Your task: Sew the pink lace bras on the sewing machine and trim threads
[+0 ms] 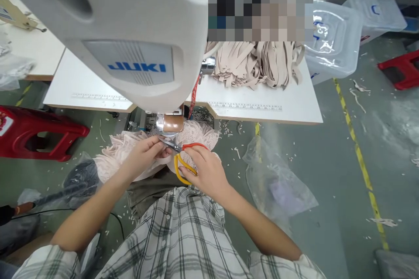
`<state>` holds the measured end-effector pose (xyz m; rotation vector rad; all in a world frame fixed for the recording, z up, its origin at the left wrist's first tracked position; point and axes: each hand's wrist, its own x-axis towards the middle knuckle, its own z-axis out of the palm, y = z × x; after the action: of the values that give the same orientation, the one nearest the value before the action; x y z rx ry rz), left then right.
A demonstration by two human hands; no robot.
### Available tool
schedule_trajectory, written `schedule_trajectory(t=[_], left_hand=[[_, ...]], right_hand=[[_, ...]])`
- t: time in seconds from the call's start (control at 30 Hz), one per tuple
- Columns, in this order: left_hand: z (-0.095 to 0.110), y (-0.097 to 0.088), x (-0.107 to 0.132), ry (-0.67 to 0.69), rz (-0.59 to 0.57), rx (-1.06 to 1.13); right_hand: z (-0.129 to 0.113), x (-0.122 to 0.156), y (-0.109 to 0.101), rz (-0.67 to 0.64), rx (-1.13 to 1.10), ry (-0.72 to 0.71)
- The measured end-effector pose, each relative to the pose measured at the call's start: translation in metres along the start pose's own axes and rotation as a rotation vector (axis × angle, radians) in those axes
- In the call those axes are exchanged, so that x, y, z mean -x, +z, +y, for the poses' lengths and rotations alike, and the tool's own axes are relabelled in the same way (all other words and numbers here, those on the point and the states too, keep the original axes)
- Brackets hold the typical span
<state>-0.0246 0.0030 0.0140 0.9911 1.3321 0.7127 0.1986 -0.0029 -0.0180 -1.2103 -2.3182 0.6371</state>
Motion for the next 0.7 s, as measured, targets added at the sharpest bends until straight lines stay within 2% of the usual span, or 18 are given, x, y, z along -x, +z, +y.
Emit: schedule_trajectory(t=[0.13,0.23,0.33,0.43,0.7], left_hand=[[0.002,0.000,-0.002,-0.032,0.036,0.042],[0.003,-0.002,-0.002,0.005,0.026,0.040],[0.003,-0.006,-0.002,0.075,0.014,-0.034],[0.002,-0.009,-0.001,0.080,0.019,-0.113],[0.005,-0.013,-0.002,0.041,-0.020,-0.191]], right_hand=[[0.002,-0.003,0.000,-0.059,-0.061,0.008],[0.006,0.004,-0.002,-0.094,-0.139,0.073],[0.009,0.015,-0.001,-0.020,-0.206,0.139],[0.008,0.022,0.002,0.012,-0.243,0.138],[-0.002,0.005,0.009,-0.041,-0.255,0.145]])
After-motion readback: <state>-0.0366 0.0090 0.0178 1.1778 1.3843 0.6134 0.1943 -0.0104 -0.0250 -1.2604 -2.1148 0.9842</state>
